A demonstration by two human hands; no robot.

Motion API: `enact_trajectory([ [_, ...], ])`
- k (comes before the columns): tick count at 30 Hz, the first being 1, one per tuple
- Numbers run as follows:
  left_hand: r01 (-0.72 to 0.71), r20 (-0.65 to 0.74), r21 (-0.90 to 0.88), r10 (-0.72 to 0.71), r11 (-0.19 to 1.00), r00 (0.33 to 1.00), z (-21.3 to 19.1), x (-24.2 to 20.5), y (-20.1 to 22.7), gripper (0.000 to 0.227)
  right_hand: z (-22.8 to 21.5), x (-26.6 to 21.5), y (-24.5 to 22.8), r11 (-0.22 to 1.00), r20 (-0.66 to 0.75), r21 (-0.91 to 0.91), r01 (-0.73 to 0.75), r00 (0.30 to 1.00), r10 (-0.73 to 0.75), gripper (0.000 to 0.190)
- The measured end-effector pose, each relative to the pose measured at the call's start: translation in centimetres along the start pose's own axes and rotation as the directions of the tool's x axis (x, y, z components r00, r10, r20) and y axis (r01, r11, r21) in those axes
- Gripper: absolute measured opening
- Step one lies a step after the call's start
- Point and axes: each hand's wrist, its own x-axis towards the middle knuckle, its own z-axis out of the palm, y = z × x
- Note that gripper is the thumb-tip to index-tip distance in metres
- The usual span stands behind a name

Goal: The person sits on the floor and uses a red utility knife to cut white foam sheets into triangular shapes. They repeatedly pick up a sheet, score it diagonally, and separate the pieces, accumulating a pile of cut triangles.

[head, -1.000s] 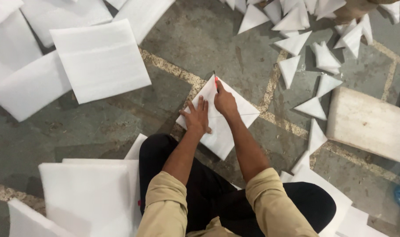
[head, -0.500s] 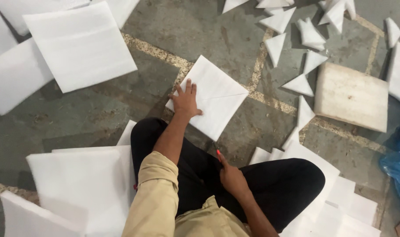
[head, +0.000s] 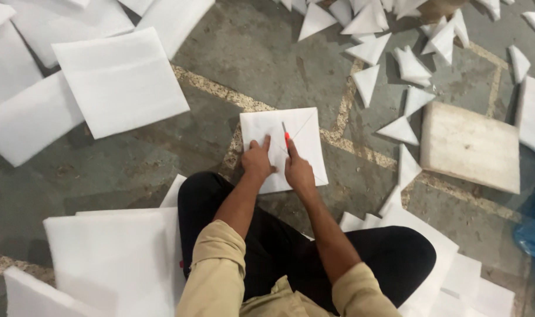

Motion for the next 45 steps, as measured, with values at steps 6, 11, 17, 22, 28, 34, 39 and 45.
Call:
enact_trajectory([
  [6, 0.010, 0.034, -0.019, -0.009, 1.000, 0.999, -0.2, 0.0, -0.1, 0.125, 1.0, 6.0, -0.6, 0.998, 0.004, -0.025, 0.063, 0.998, -0.063, 0.063],
  [11, -0.018, -0.014, -0.035, 0.018, 0.999, 1.000, -0.1, -0.1, -0.3, 0.121, 0.9, 7.4, -0.2, 0.997, 0.111, -0.076, 0.004, 0.994, 0.004, 0.061],
  [17, -0.027, -0.027, -0.033, 0.026, 0.999, 0.999, -0.4, -0.7, -0.2, 0.121, 0.3, -9.5, 3.6, 1.000, 0.139, -0.005, -0.009, 0.990, 0.009, 0.051],
  [22, -0.021, -0.027, -0.038, 0.020, 0.999, 0.999, 1.3, 0.0, -0.2, 0.112, -2.7, -20.6, 3.1, 0.980, 0.331, -0.097, -0.177, 0.923, 0.199, 0.063],
  [28, -0.177, -0.126, 0.024, 0.178, 0.984, 0.976, 6.4, -2.7, -0.5, 0.087, -4.9, -21.3, 1.6, 0.988, 0.225, 0.056, -0.144, 0.966, 0.128, 0.067],
  [34, -0.112, -0.086, 0.053, 0.116, 0.992, 0.989, 0.1, -2.2, 0.8, 0.108, -1.2, -13.4, 2.4, 0.991, 0.023, 0.137, 0.011, 1.000, -0.014, 0.066],
  [39, -0.059, 0.040, 0.101, 0.055, 0.993, 0.998, -1.6, -0.9, 1.9, 0.127, 0.2, -1.8, 1.4, 0.999, 0.004, 0.050, 0.008, 1.000, -0.008, 0.067],
  [45, -0.039, 0.104, 0.088, 0.029, 0.995, 0.994, -1.6, 0.0, 1.8, 0.124, 0.2, 5.9, -0.5, 0.999, 0.011, -0.035, 0.019, 1.000, -0.019, 0.064],
])
